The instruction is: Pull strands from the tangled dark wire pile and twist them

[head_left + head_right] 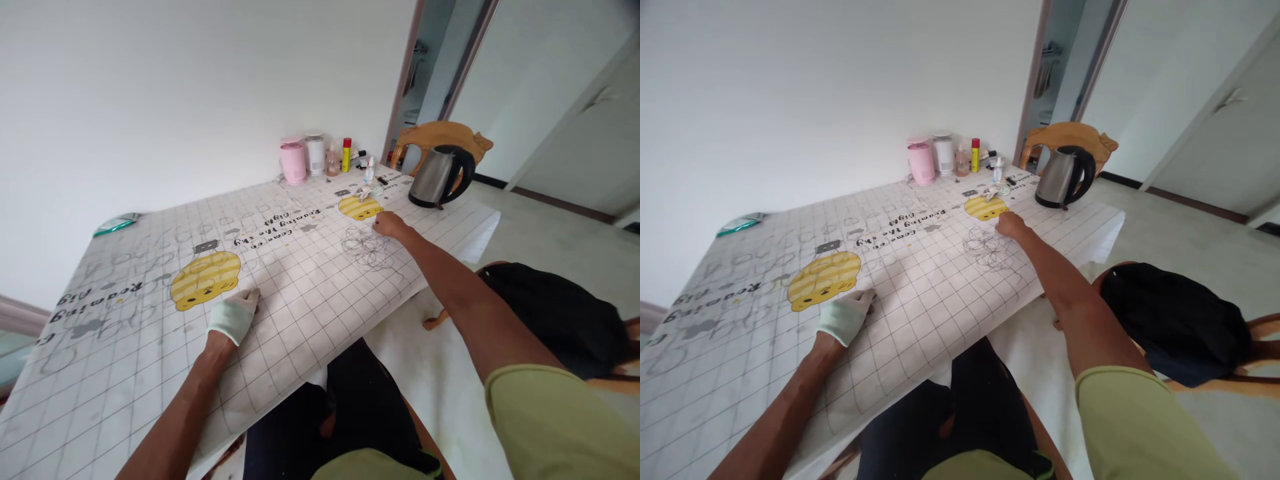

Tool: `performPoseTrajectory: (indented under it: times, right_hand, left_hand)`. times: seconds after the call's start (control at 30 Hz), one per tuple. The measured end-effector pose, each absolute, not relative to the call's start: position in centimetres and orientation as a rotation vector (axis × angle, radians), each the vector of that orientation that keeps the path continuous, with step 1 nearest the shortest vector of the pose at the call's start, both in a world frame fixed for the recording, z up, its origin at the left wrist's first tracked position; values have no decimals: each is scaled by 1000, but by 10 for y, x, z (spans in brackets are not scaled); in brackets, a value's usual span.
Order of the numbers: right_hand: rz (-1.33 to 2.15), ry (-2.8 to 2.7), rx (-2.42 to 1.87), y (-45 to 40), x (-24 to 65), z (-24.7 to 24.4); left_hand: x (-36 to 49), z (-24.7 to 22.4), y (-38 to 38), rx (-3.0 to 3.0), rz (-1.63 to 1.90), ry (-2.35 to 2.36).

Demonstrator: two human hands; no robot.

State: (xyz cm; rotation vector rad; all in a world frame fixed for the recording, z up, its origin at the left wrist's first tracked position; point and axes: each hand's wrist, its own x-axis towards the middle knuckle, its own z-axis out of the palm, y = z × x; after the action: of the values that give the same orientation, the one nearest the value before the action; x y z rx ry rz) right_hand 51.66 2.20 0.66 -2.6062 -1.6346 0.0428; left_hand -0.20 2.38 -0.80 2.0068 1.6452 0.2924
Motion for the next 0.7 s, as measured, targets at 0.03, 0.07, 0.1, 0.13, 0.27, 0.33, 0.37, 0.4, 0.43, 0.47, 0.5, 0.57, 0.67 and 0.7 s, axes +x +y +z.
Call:
performPoseTrajectory:
  times: [0.03,0.07,0.1,0.13,0.27,0.33,0.37,0.4,0.43,0.47,0.5,0.57,0.67,0.7]
  right_hand:
    - [42,-1619,-2621,28,515,4]
    - [38,-1600,-2638,32,514,1]
    - [34,-1583,-2654,35,513,-1]
    - [32,-1574,-2666,36,514,-3]
    - [7,-1556,-2700,31,521,-5]
    - [0,-1567,-2703,28,525,-3]
    - [3,-1578,-2700,27,526,-1]
    - [10,-1591,-2695,27,525,0]
    - [18,-1606,-2689,28,524,0]
    - [26,-1624,-2679,30,522,1]
    - [32,-1644,-2668,32,519,1]
    - [35,-1684,-2646,37,513,0]
    - [27,-1741,-2619,40,509,2]
    - [20,-1756,-2612,39,510,4]
  left_hand:
    - [-3,-9,24,1998,297,1638]
    - [-3,-10,25,1993,301,1633]
    - [-4,-10,25,1988,302,1632]
    - [-4,-11,25,1986,300,1633]
    - [-3,-11,25,2017,282,1626]
    - [-2,-10,24,2037,278,1621]
    - [-2,-9,24,2049,274,1618]
    - [-2,-9,23,2062,271,1616]
    - [-2,-8,23,2075,268,1612]
    - [-1,-7,22,2085,265,1609]
    - [-1,-6,22,2092,257,1607]
    - [0,-3,21,2100,225,1622]
    - [1,0,22,2122,177,1641]
    - [1,-1,22,2133,171,1638]
